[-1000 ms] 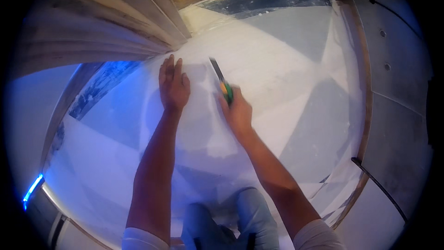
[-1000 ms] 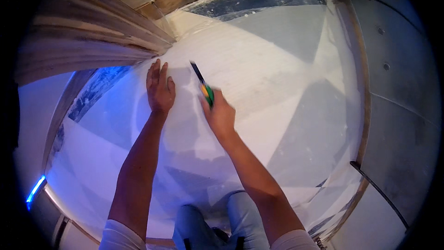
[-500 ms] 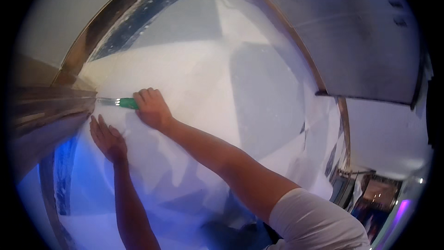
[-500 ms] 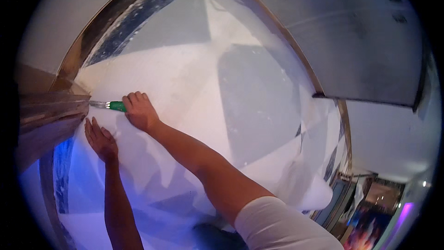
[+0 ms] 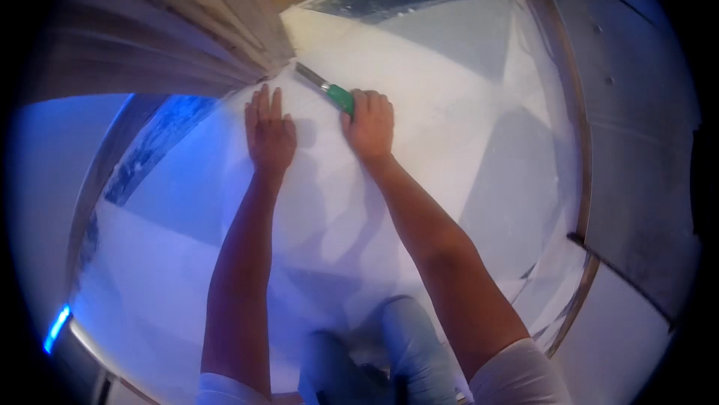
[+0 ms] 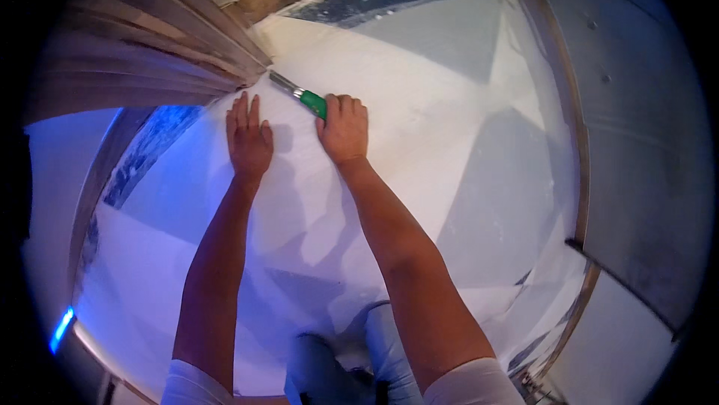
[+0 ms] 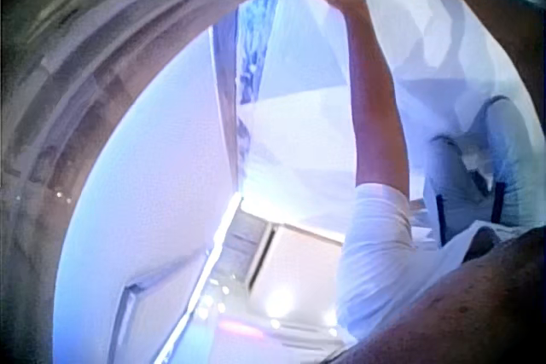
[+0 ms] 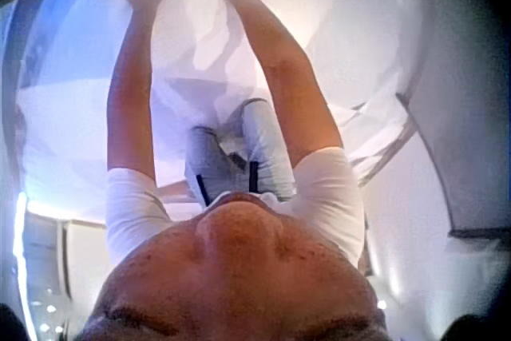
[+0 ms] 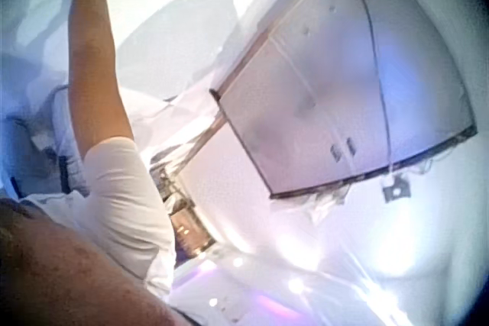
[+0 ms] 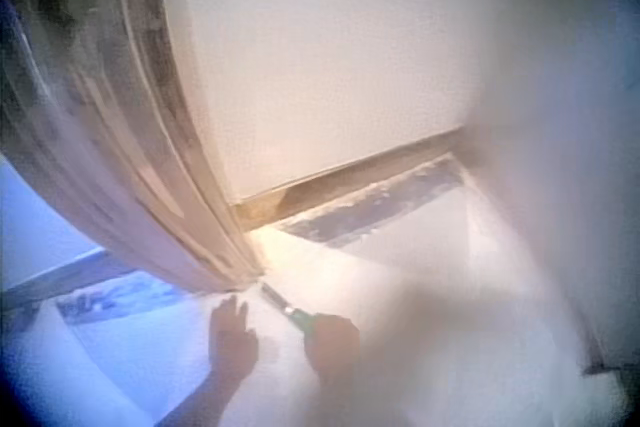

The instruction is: The person cuts a white foam underlayment with a utility knife and then begins placing laminate flooring boards over it in a tiled hallway.

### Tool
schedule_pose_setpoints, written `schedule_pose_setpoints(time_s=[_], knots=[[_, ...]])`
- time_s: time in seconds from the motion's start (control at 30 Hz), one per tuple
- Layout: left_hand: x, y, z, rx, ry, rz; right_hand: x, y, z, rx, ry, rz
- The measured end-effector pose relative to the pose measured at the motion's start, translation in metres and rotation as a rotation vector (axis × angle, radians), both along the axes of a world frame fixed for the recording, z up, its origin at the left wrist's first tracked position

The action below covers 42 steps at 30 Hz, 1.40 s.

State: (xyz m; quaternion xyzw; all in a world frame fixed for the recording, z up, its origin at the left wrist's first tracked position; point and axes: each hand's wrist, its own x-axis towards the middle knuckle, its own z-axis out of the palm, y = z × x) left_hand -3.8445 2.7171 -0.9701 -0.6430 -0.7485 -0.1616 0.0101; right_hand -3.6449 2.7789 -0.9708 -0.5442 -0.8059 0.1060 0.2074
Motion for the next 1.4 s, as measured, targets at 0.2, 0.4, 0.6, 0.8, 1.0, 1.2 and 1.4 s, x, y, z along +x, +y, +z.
schedule_pose_setpoints(time_s=[0.2,0.4,0.6,0.8,1.0,1.2,1.4], knots=[[-0.010,0.017,-0.021,0.092,-0.091,-0.038,-0.004,0.006,-0.009,-0.018,0.028,0.023],[-0.005,0.026,-0.012,0.042,-0.076,-0.121,-0.005,0.012,0.008,-0.143,0.063,-0.029],[-0.002,0.029,-0.004,-0.010,-0.110,-0.075,-0.052,0.006,0.042,-0.466,0.117,-0.054],[-0.006,0.026,-0.007,0.066,-0.106,-0.090,-0.071,0.014,0.035,-0.572,-0.022,-0.054],[-0.008,0.028,-0.006,0.066,-0.131,-0.077,-0.056,-0.008,0.029,-0.611,-0.134,-0.044],[-0.008,0.028,-0.006,0.061,-0.155,-0.081,-0.020,-0.052,0.042,-0.647,-0.178,-0.064],[-0.006,0.025,-0.006,0.045,-0.140,-0.067,0.012,-0.099,0.048,-0.734,-0.237,-0.067]])
